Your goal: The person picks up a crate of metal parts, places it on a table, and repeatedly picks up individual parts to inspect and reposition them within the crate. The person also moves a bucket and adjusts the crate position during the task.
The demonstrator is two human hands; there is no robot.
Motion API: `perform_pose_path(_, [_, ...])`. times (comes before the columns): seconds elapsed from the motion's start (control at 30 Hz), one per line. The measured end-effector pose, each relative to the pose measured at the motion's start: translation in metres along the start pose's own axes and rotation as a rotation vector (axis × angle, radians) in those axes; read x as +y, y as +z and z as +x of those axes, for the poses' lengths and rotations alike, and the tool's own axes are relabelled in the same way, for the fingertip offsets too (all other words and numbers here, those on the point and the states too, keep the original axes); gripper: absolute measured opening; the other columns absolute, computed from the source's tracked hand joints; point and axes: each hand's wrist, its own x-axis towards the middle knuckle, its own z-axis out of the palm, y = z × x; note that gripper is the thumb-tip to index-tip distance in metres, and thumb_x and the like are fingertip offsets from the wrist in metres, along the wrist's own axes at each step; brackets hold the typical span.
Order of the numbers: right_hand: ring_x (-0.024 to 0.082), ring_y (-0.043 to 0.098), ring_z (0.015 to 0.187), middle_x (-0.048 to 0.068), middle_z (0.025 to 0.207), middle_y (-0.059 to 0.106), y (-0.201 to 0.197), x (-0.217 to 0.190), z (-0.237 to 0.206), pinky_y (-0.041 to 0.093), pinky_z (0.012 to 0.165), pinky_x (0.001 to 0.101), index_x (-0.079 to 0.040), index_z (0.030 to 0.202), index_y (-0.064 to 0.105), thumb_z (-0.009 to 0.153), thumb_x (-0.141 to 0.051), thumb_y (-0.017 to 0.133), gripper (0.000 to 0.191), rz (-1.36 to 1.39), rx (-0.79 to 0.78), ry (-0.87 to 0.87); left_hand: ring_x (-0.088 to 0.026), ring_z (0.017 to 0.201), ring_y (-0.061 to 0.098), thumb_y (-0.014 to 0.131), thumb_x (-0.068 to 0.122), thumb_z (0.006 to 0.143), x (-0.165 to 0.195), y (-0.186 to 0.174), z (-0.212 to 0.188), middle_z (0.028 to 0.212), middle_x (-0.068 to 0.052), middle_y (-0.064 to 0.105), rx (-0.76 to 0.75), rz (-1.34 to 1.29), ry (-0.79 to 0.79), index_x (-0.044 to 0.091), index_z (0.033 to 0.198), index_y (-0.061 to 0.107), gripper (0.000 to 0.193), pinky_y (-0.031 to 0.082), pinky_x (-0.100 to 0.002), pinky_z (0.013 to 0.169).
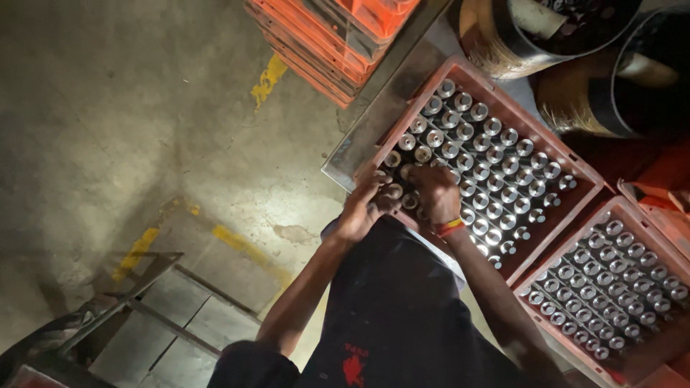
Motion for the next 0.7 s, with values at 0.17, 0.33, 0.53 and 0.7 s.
perform_pose_path(0.17, [0.034,0.067,0.096,0.015,0.100,0.074,0.008,-0.004,0.013,0.056,0.086,0.0412,-0.002,0.111,0.074,0.073,0.003,0.071,0.038,-0.124,-0.139,-0.082,-0.010,0.062,0.051,0.058,0.022,0.107,-0.004,-0.010,0.005,0.086,-0.003,0.055,-0.018,0.361,0.193,-0.001,0.129,0.058,0.032,0.040,-0.025,0.051])
perform_pose_path(0.33, [0.032,0.071,0.086,0.017,0.097,0.073,-0.002,-0.009,0.011,0.059,0.075,0.0392,-0.004,0.115,0.073,0.080,-0.005,0.077,0.035,0.082,-0.003,0.026,-0.005,0.059,0.044,0.054,0.027,0.108,-0.001,-0.009,0.006,0.083,0.003,0.049,-0.044,0.406,0.223,0.002,0.134,0.062,0.038,0.037,-0.020,0.049])
perform_pose_path(0.53, [0.023,0.066,0.071,0.014,0.096,0.077,-0.014,-0.025,-0.012,0.055,0.059,0.0352,-0.002,0.112,0.079,0.097,-0.020,0.076,0.024,0.842,-0.281,0.434,-0.004,0.061,0.044,0.057,0.019,0.098,-0.020,-0.014,0.014,0.090,0.005,0.055,-0.041,0.489,0.078,0.016,0.132,0.047,0.035,0.033,-0.019,0.048])
perform_pose_path(0.7, [0.025,0.070,0.086,0.010,0.104,0.078,-0.011,-0.003,0.012,0.058,0.072,0.0366,-0.006,0.111,0.078,0.093,-0.011,0.075,0.019,0.162,0.104,0.279,-0.012,0.077,0.055,0.051,0.021,0.113,-0.024,-0.023,0.020,0.098,-0.005,0.061,-0.080,0.200,0.109,0.000,0.129,0.056,0.026,0.045,-0.024,0.063])
